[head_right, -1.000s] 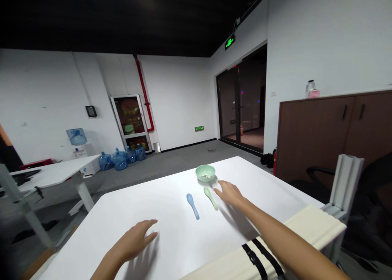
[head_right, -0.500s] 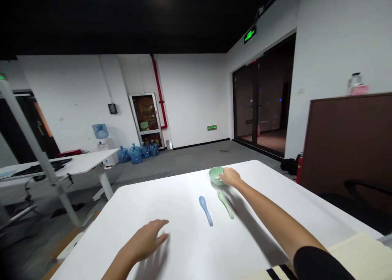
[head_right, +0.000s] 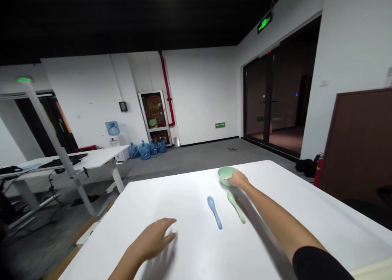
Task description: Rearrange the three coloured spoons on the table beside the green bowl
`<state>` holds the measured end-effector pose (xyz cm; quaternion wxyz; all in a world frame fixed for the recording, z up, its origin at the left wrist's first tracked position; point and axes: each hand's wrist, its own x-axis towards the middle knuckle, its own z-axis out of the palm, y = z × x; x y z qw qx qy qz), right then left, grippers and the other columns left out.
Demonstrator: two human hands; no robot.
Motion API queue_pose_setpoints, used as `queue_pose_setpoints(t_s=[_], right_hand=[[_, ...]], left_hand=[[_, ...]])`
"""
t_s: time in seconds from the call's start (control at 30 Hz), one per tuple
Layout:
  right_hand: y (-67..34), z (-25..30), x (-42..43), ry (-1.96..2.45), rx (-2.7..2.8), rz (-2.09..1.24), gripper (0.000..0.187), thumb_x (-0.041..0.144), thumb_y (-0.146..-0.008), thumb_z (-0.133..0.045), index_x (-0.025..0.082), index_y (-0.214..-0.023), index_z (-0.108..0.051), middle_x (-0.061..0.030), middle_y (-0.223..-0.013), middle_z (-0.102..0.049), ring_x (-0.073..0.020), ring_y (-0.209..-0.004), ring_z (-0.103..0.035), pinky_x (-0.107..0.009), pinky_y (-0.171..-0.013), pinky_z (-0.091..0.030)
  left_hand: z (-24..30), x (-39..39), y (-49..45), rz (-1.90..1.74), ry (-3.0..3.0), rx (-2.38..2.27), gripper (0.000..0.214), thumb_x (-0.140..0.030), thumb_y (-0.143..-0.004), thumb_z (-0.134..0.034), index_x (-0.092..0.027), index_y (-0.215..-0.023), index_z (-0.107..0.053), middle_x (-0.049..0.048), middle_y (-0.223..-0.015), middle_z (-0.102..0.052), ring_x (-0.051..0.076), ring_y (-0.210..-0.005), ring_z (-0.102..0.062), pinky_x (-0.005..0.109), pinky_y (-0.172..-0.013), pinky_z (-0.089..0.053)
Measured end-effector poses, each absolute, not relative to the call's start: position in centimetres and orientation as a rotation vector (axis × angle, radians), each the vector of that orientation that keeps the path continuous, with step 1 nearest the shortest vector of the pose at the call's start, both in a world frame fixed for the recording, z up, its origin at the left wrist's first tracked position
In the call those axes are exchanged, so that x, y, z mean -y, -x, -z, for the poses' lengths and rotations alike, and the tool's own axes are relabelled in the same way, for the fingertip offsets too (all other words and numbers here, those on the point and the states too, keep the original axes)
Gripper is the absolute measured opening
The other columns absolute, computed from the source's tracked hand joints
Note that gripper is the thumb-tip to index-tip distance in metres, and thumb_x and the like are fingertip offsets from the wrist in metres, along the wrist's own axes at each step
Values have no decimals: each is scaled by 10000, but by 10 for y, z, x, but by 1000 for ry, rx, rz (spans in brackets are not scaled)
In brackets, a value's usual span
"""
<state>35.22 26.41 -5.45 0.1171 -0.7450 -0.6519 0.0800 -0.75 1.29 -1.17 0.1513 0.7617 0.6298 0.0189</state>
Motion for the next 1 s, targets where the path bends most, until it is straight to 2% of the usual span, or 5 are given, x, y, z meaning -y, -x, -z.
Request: queue_pose_setpoints(t_s=[0.13, 0.37, 0.63, 0.77, 1.0], right_hand=[[-349, 39, -252, 2164, 1914, -216, 365, 442, -835, -512, 162, -1012, -667, -149, -1081, -671, -260, -924, -647, -284, -669, -427], [-345, 15, -201, 1993, 1996, -186, 318, 416, -847, -476, 168, -790, -667, -115, -879, -690, -211, -777, -630, -247, -598, -351], [-319, 30, -137, 1874, 2108, -584, 277, 310, -803, -526, 139, -619, -643, -68, -641, -672, -142, -591, -616, -225, -576, -398], [-308, 48, -127, 1924, 2091, -613, 242, 312, -799, -542, 134, -687, -663, -83, -699, -695, -158, -614, -641, -233, -570, -415], [-297, 70, -126, 2003, 2136, -455, 262, 364, -811, -559, 141, -875, -683, -129, -952, -706, -229, -831, -670, -255, -604, -410]], left_hand=[[13, -13, 7, -47, -2184, -1808, 568, -527, -879, -398, -261, -1373, -486, 59, -1397, -541, 279, -1258, -505, 414, -1046, -387], [15, -11, 7, -26, -2212, -1792, 575, -520, -880, -397, -248, -1380, -476, 75, -1394, -539, 276, -1262, -498, 408, -1048, -378], [14, -6, 8, -15, -2233, -1793, 573, -511, -879, -397, -246, -1381, -471, 82, -1389, -543, 267, -1252, -506, 395, -1037, -381], [14, -4, 9, -25, -2230, -1793, 576, -508, -875, -401, -242, -1382, -471, 89, -1381, -549, 266, -1235, -521, 395, -1022, -393], [12, -2, 10, -50, -2222, -1790, 588, -539, -866, -404, -252, -1373, -479, 75, -1384, -548, 277, -1249, -509, 400, -1033, -386]])
